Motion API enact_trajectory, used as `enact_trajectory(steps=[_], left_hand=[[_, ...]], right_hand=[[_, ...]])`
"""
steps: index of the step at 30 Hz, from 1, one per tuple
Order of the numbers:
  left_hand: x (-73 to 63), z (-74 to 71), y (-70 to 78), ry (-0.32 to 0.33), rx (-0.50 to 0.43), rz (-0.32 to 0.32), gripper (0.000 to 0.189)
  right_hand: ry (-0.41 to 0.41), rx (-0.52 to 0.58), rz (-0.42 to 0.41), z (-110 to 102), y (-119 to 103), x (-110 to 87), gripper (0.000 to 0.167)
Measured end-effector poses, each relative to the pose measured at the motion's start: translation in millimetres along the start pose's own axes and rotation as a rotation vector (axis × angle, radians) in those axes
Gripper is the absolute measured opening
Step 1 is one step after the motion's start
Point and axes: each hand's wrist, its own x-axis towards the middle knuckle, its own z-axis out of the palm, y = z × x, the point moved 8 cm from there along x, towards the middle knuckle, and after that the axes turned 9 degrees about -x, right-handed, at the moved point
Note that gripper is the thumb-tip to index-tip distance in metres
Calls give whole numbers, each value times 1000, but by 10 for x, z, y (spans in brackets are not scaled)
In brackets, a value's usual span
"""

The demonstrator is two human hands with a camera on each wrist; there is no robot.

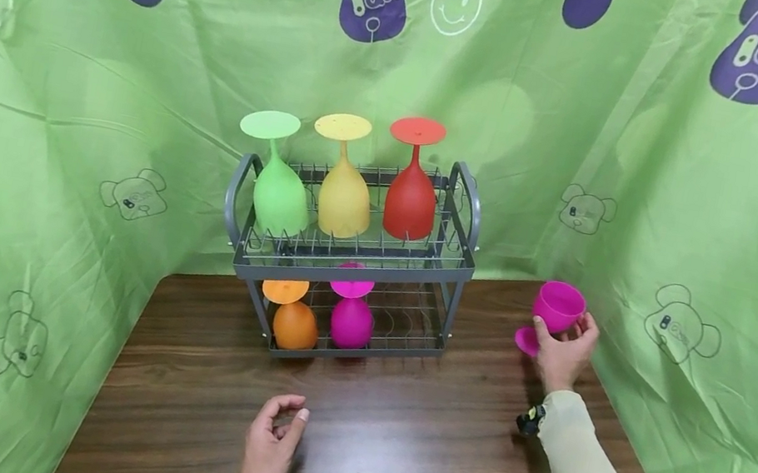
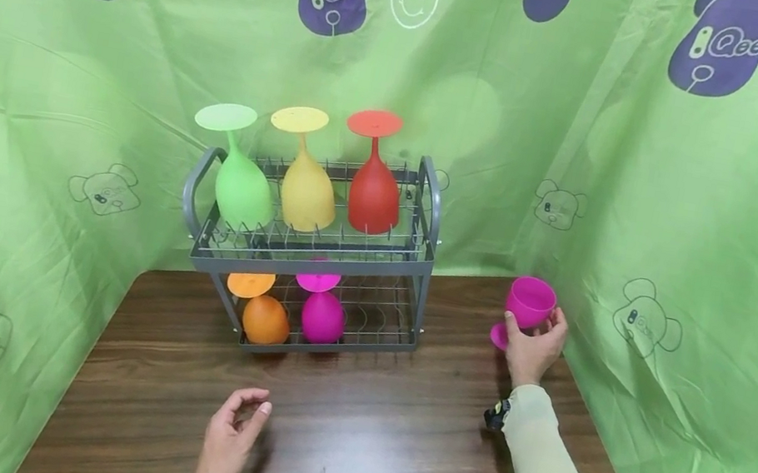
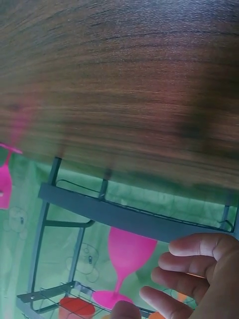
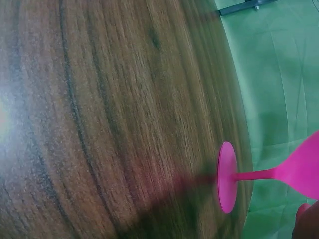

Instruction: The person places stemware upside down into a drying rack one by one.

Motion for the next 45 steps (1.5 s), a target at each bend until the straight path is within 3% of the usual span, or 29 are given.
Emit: enact_trajectory(steps=[9,15,21,28,35,40,45], left_hand=[[9,-66,-30,26,25,-45,19],[35,-89,-36,24,25,-37,16],[32,-54,-64,11,33,-45,16],[43,-13,-14,11,28,-36,16],[36,61,82,-16,17,33,19],[45,109,152,-44,9,34,23],[8,190,300,-89,-24,44,33]], right_hand=[[-63,15,32,21,3,20,88],[-78,28,7,-16,-113,-151,85],[-134,-38,-77,-52,-290,-464,85],[-234,1,-200,7,-685,-939,84],[-325,-41,-367,59,-1099,-1450,83],[-397,-58,-478,121,-1255,-1727,87],[-490,-144,-591,204,-1396,-2031,92]])
